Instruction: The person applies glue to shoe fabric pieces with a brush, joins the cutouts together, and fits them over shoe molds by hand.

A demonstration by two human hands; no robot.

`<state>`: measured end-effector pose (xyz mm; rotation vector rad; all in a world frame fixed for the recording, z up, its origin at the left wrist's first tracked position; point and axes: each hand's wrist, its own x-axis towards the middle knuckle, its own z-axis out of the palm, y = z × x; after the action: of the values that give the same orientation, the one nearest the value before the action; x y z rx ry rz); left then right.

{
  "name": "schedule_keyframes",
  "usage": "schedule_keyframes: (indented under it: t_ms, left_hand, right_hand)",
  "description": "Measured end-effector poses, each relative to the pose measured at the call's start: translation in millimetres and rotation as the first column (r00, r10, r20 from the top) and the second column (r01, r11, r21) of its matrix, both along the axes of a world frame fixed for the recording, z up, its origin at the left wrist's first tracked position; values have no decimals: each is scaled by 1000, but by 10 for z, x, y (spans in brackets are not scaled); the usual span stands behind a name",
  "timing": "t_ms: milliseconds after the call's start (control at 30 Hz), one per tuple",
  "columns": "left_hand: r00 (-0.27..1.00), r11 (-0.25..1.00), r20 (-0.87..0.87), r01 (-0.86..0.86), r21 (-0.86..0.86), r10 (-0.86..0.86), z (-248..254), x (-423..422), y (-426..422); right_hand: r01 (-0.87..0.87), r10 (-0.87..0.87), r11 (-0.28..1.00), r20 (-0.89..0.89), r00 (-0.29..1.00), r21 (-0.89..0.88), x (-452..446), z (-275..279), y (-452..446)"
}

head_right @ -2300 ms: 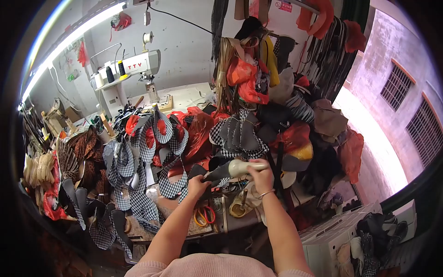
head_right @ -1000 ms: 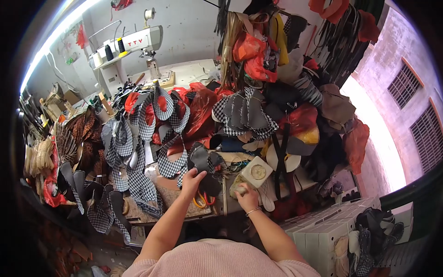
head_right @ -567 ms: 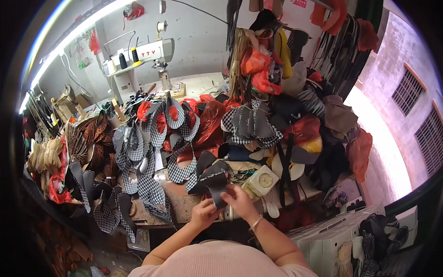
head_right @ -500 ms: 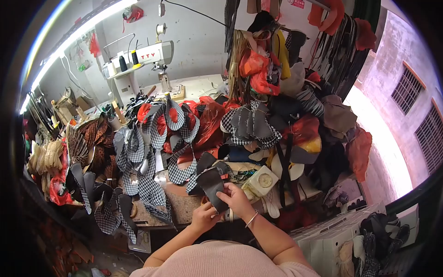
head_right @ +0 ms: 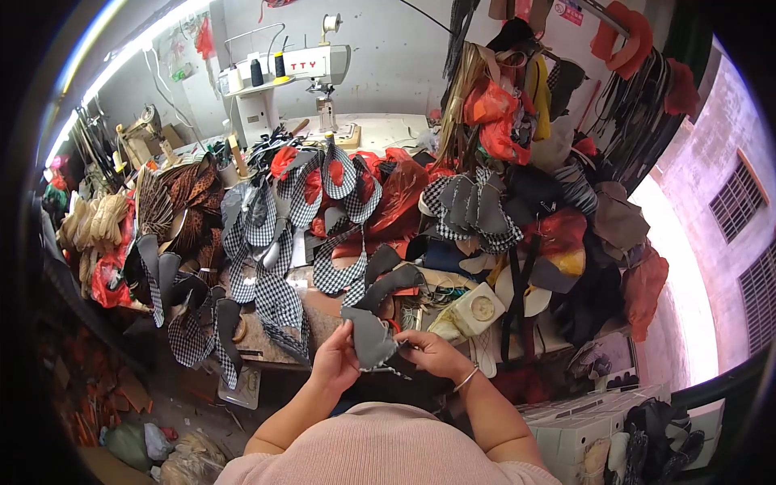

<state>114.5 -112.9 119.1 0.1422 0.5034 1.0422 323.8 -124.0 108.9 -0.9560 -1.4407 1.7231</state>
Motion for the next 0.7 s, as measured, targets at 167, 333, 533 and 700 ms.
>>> schedule_keyframes:
  t_ms: [167, 333, 533, 700]
  left_hand:
    - [983, 989, 134, -111, -98, 124, -254, -44, 172]
    - [973, 980, 144, -168, -111, 183, -243, -72, 100]
    - [955, 955, 100, -267, -133, 281, -111, -137, 37]
    - [970, 963, 82, -211, -167, 227, -332, -203, 77]
  right_hand:
    - [83, -82, 994, 16, 996, -65, 149, 17, 193]
    - [37, -37, 999, -17, 999, -36, 147, 33, 523]
    - [-50, -12, 965, -236, 972, -258, -48, -273, 596]
    - [15, -20, 996, -55, 998, -91, -43, -104, 676]
